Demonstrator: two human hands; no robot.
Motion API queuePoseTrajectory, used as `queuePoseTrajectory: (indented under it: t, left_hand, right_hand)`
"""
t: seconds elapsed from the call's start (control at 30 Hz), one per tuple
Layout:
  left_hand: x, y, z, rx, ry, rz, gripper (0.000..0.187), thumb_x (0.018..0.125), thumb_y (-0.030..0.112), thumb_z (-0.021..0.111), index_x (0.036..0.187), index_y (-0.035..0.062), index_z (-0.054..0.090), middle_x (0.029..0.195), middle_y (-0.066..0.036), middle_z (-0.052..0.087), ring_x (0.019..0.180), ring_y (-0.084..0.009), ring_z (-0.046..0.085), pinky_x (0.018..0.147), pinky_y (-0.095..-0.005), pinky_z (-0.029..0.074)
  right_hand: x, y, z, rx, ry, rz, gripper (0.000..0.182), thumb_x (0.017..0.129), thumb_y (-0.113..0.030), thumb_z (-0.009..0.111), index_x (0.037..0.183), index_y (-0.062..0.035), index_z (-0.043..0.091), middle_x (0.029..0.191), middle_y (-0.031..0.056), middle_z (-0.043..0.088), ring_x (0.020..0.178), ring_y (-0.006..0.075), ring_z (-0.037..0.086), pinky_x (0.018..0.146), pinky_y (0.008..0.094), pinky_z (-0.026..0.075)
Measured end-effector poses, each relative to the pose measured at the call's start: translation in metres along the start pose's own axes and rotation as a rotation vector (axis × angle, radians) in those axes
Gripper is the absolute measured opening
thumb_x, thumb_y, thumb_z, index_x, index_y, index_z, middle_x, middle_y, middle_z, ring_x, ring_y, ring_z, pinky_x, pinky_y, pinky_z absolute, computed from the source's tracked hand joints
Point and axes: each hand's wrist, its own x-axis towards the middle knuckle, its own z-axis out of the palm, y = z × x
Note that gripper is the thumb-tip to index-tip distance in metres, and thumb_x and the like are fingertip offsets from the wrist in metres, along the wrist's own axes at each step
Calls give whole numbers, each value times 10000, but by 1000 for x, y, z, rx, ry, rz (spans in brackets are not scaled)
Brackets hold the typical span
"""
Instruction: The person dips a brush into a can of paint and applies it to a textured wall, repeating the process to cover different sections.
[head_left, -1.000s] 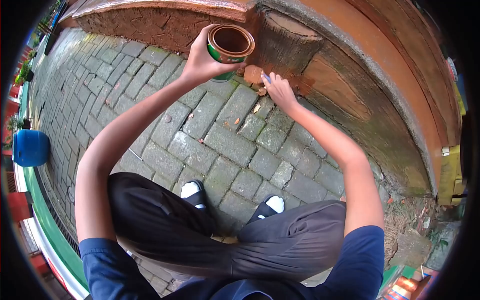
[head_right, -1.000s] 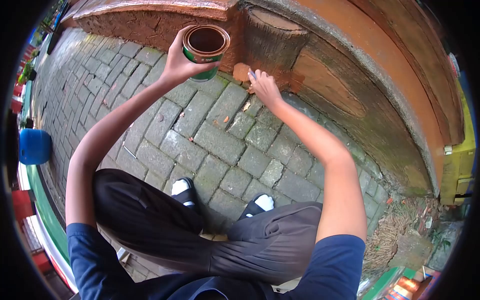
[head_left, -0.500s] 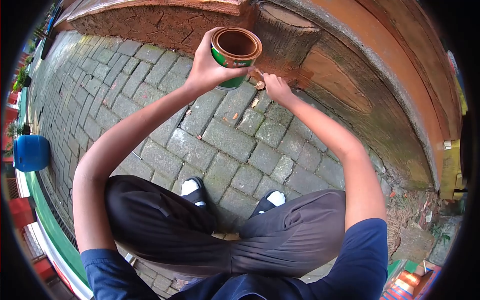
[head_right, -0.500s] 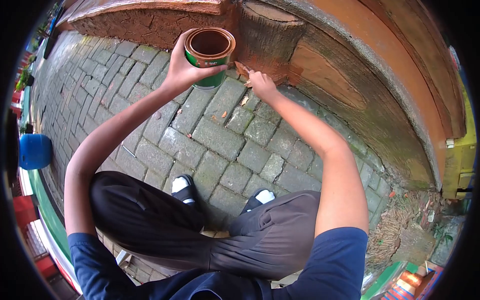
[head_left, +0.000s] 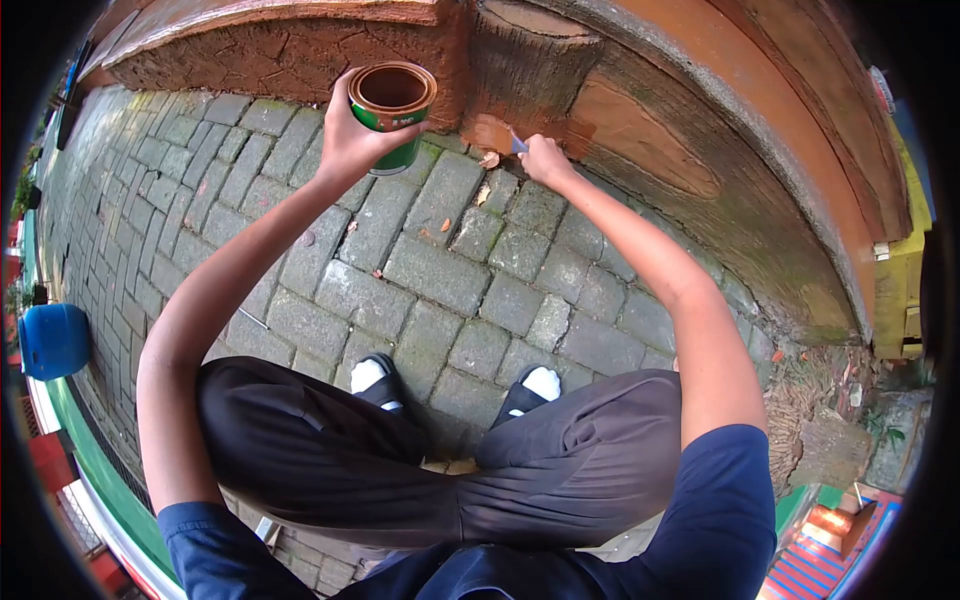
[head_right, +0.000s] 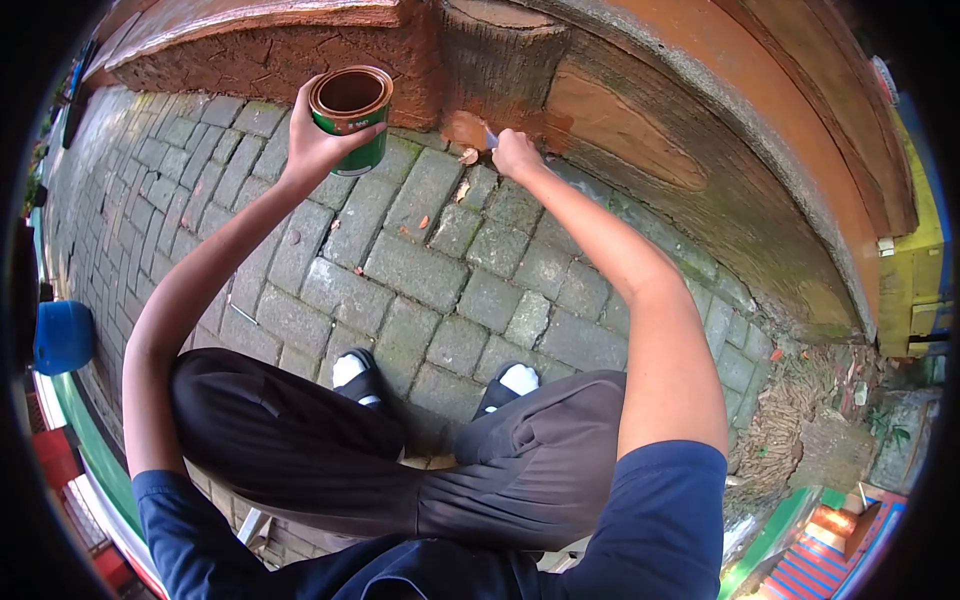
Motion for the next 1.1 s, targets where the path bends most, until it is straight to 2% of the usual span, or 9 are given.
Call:
queuePoseTrajectory:
  t: [0.2,0.63,0.7,0.77,0.87,0.9,0.97,1.03,1.1]
  left_hand:
    - [0,15,2,9,16,61,956,604,353,946,1318,-10,424,1225,-156,599,1171,-253,604,1016,-386,497]
    - [-24,26,23,-11,-102,42,944,607,318,932,1334,-2,420,1236,-167,595,1197,-278,584,1051,-400,459]
    - [-28,31,26,-43,-118,-11,949,608,321,933,1336,0,415,1244,-168,590,1200,-279,582,1050,-403,459]
    - [-29,30,29,-56,-134,-25,965,602,326,937,1337,-6,407,1250,-175,582,1204,-282,578,1048,-402,461]
    - [-35,26,33,-46,-138,-77,988,588,332,945,1329,-23,396,1240,-184,578,1199,-285,579,1035,-399,466]
    - [-37,26,32,-39,-140,-77,988,588,332,945,1329,-23,396,1240,-184,578,1199,-285,579,1035,-399,466]
    - [-41,24,31,-47,-128,-103,979,582,330,948,1314,-25,403,1233,-184,580,1191,-278,582,1028,-397,469]
    - [-45,22,28,-44,-126,-96,967,581,326,948,1300,-27,406,1221,-185,586,1180,-272,587,1023,-394,472]
    - [-49,16,27,-40,-139,-85,961,580,322,948,1295,-25,408,1211,-184,592,1174,-273,591,1020,-397,473]
  right_hand:
    - [-22,53,-43,-53,21,74,300,928,-211,626,1205,-114,687,1129,224,684,1098,393,641,923,493,498]
    - [-35,86,-49,-135,144,123,265,901,-158,604,1105,-17,698,1021,284,681,1050,426,646,894,498,502]
    - [-18,66,-52,-115,114,101,205,871,-122,595,900,56,691,830,268,696,815,393,706,719,478,526]
    - [-3,33,-74,8,-57,189,236,864,-116,593,683,35,619,606,154,617,502,264,601,496,423,439]
    - [4,-22,-99,154,-200,210,244,862,-91,548,708,26,697,564,80,564,396,161,426,397,357,311]
    - [0,-38,-108,294,-249,183,333,895,-207,660,628,-32,565,527,35,520,395,136,435,396,322,288]
    - [26,-44,-94,98,-137,26,304,906,-235,658,705,-8,627,556,34,560,437,140,495,426,318,344]
    - [26,-71,-94,277,-40,-171,251,878,-202,640,945,27,717,757,225,697,707,299,715,693,421,536]
    - [16,-108,-104,102,114,-201,246,887,-207,637,1008,-6,711,1065,276,677,1074,409,638,928,488,510]
